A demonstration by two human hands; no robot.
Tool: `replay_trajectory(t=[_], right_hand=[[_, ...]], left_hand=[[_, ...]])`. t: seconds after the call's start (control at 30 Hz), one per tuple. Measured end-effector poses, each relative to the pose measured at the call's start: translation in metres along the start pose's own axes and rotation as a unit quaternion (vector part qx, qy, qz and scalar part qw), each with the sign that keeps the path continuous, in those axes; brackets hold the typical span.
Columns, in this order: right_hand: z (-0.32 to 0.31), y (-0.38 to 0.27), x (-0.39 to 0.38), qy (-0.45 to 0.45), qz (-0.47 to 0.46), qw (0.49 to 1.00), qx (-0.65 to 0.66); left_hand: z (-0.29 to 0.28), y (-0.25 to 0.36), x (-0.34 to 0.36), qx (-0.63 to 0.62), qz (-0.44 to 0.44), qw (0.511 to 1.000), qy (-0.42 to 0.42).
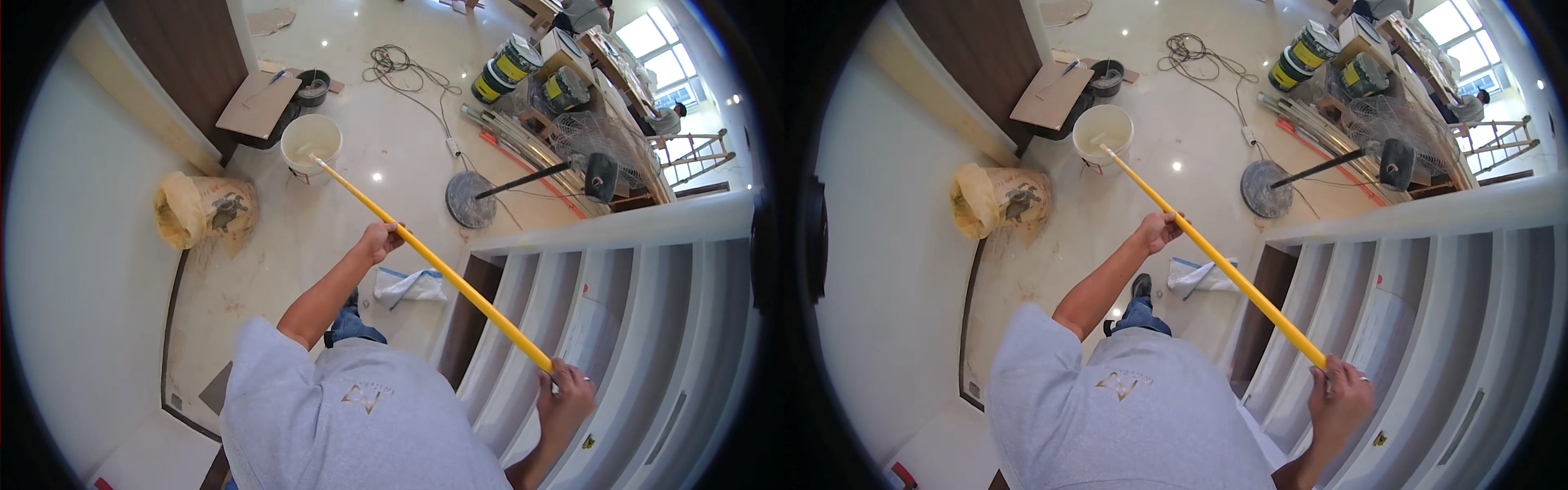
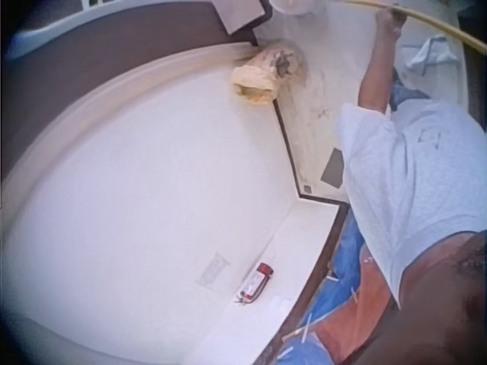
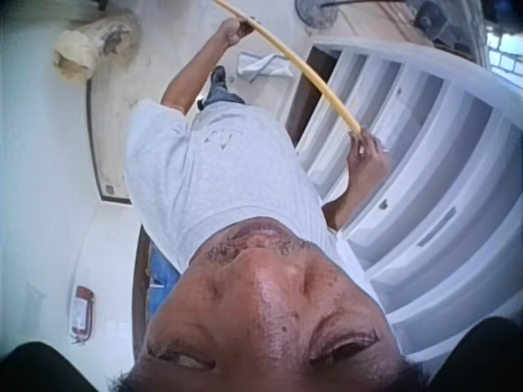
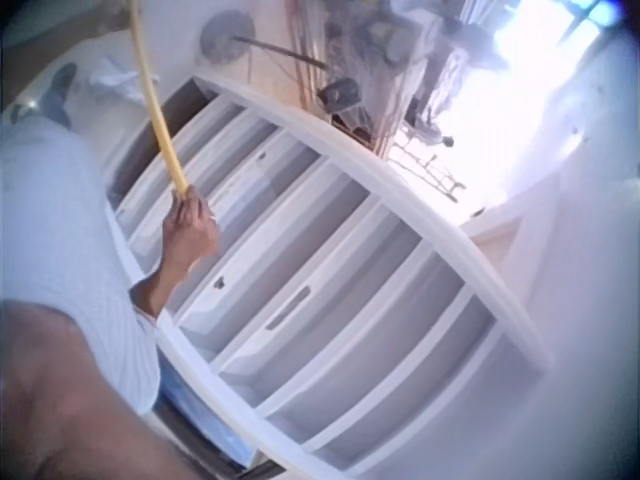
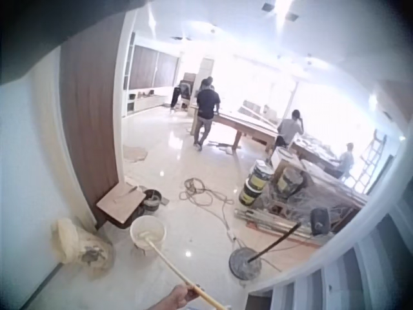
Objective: The person dips a paint roller with an extension pole into a paint bucket, then paints the ceiling using the roller. The person dips the roller into the bucket again and applies more paint to the ceiling.
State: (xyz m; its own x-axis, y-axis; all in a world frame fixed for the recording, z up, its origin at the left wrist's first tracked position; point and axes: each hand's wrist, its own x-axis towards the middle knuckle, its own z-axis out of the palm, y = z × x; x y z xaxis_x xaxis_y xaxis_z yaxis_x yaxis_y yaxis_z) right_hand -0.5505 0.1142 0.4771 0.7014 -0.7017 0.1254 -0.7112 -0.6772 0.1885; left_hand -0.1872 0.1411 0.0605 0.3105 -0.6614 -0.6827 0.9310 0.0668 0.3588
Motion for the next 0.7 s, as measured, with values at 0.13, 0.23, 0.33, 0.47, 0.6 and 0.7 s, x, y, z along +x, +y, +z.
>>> replay_trajectory(t=[0.13,0.23,0.33,0.47,0.6,0.7], right_hand=[[-0.018,0.04,-0.073,0.011,0.094,0.995,-0.004],[-0.018,0.073,-0.136,0.008,0.141,0.99,-0.014],[-0.003,0.105,-0.204,0.088,0.123,0.987,-0.046],[0.017,0.145,-0.298,0.048,0.251,0.966,-0.046],[0.043,0.173,-0.389,0.034,0.314,0.946,-0.07],[0.084,0.196,-0.427,0.083,0.288,0.953,-0.038]], left_hand=[[0.02,-0.053,-0.047,0.011,-0.019,0.997,-0.077],[0.034,-0.097,-0.083,0.015,-0.038,0.994,-0.103],[0.05,-0.138,-0.13,0.03,-0.062,0.991,-0.111],[0.063,-0.188,-0.188,0.063,-0.072,0.987,-0.129],[0.08,-0.243,-0.214,0.092,-0.122,0.979,-0.134],[0.06,-0.273,-0.221,0.105,-0.118,0.983,-0.096]])
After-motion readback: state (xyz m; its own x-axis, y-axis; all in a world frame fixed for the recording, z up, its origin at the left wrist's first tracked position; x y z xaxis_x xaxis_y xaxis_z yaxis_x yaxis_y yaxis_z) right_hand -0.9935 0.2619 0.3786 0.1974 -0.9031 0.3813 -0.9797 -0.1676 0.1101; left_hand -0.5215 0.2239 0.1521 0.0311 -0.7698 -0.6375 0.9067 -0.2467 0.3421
